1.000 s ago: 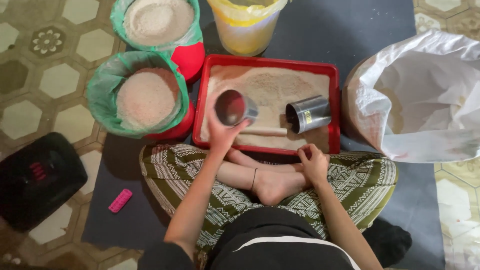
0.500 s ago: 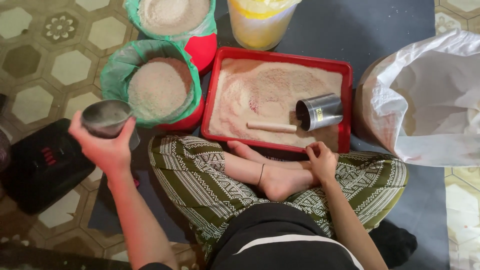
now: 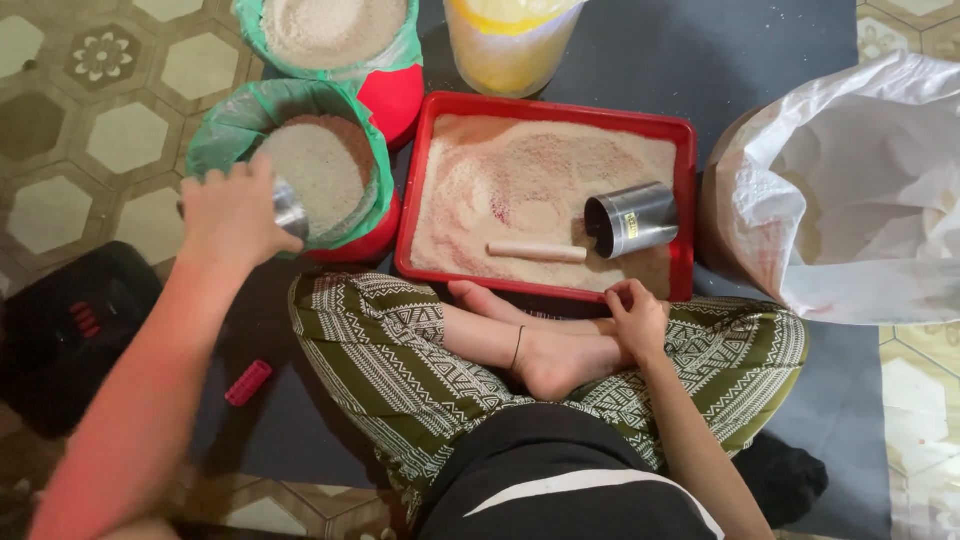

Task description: Measuring and transferring white powder from a tray into bags and containers using metal cups while sitting on the floor.

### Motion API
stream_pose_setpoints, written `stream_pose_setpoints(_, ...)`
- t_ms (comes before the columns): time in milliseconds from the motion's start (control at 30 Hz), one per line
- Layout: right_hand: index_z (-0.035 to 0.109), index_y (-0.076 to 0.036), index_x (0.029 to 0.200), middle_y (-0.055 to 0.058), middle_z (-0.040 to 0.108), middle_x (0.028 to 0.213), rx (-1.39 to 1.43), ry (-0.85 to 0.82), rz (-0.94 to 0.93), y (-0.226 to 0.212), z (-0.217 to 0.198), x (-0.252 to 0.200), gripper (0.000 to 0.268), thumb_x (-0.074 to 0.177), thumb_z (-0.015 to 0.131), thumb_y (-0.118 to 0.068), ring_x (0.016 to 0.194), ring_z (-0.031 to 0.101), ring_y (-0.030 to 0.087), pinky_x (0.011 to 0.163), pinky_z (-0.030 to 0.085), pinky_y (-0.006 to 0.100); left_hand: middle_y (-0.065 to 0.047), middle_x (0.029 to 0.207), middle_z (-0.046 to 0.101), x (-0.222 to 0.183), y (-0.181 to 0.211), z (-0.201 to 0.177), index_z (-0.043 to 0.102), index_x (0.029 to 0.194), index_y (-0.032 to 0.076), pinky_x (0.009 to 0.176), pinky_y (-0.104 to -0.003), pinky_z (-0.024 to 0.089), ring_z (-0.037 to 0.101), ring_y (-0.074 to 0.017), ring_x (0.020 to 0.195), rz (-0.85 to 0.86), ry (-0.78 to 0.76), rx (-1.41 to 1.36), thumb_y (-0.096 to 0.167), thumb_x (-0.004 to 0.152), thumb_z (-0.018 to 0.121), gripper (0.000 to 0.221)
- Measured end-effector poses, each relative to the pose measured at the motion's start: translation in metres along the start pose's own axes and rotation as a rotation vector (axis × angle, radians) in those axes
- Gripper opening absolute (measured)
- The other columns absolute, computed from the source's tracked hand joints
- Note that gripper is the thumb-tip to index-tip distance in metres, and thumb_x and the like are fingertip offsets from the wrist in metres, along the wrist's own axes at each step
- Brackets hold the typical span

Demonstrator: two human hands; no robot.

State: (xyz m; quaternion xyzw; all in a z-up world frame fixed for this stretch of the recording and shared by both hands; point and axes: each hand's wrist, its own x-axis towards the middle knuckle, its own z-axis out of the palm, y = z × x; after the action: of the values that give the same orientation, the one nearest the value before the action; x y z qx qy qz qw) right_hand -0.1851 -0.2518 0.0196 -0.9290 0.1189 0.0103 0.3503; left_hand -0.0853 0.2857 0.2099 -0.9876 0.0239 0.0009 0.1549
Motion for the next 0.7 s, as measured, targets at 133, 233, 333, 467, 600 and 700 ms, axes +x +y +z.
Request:
stream_pose_setpoints(133,0.072,-0.010,0.096,0.002,0.074,0.081,-0.017,-0.008,-0.014,0.000,0.000,0.000,0.019,0.094,0.067,-0.028,0.073,0.065,0.019,0.088,0.044,0.031,-0.012,0.109,0.075,0.033,0.015,0.004,0.058,0.125,0.013,0.082,-0.048,0.043,0.070,-0.0322,0.089,0.083,0.047,0.156,0.052,0.040,0.091,0.099)
stream_pose_setpoints(233,0.072,-0.008,0.096,0.003,0.073,0.082,0.008,-0.027,0.016,-0.002,-0.001,-0.003,0.018,0.094,0.067,-0.025,0.073,0.065,0.018,0.081,0.048,0.031,-0.018,0.115,0.071,0.057,0.013,-0.004,0.055,0.136,0.003,0.093,-0.052,0.036,0.066,-0.0363,0.099,0.065,-0.003,0.241,0.092,0.052,0.070,0.123)
stream_pose_setpoints(333,0.072,-0.009,0.096,0.003,0.074,0.081,-0.013,-0.014,0.019,-0.001,-0.001,-0.005,0.017,0.093,0.068,-0.025,0.073,0.066,0.020,0.082,0.049,0.032,-0.017,0.111,0.074,0.085,-0.012,0.024,0.060,0.124,0.007,0.095,-0.051,0.035,0.066,-0.0333,0.098,-0.015,0.192,0.376,0.113,0.051,0.051,0.129)
stream_pose_setpoints(467,0.072,-0.010,0.096,0.001,0.075,0.080,-0.077,-0.007,-0.041,-0.001,-0.001,-0.007,0.016,0.093,0.067,-0.025,0.072,0.065,0.019,0.095,0.038,0.031,-0.017,0.110,0.072,0.094,-0.029,0.049,0.060,0.124,0.010,0.095,-0.048,0.034,0.063,-0.0332,0.096,-0.122,0.133,0.402,0.063,0.027,0.089,0.114)
stream_pose_setpoints(600,0.072,-0.013,0.098,0.000,0.078,0.085,-0.116,-0.034,-0.021,-0.003,0.000,-0.004,0.015,0.093,0.066,-0.025,0.077,0.069,0.018,0.099,0.038,0.032,-0.021,0.116,0.069,0.075,-0.019,0.046,0.054,0.143,0.022,0.086,-0.052,0.040,0.064,-0.0385,0.096,-0.090,0.245,0.176,0.057,0.045,0.086,0.109)
stream_pose_setpoints(700,0.074,-0.012,0.094,0.000,0.078,0.080,-0.064,-0.027,-0.027,-0.007,-0.001,-0.003,0.014,0.089,0.069,-0.023,0.072,0.070,0.019,0.095,0.042,0.032,-0.014,0.110,0.064,0.045,0.021,-0.010,0.057,0.151,0.023,0.082,-0.043,0.045,0.065,-0.0322,0.088,-0.076,0.499,0.004,0.054,0.052,0.087,0.108)
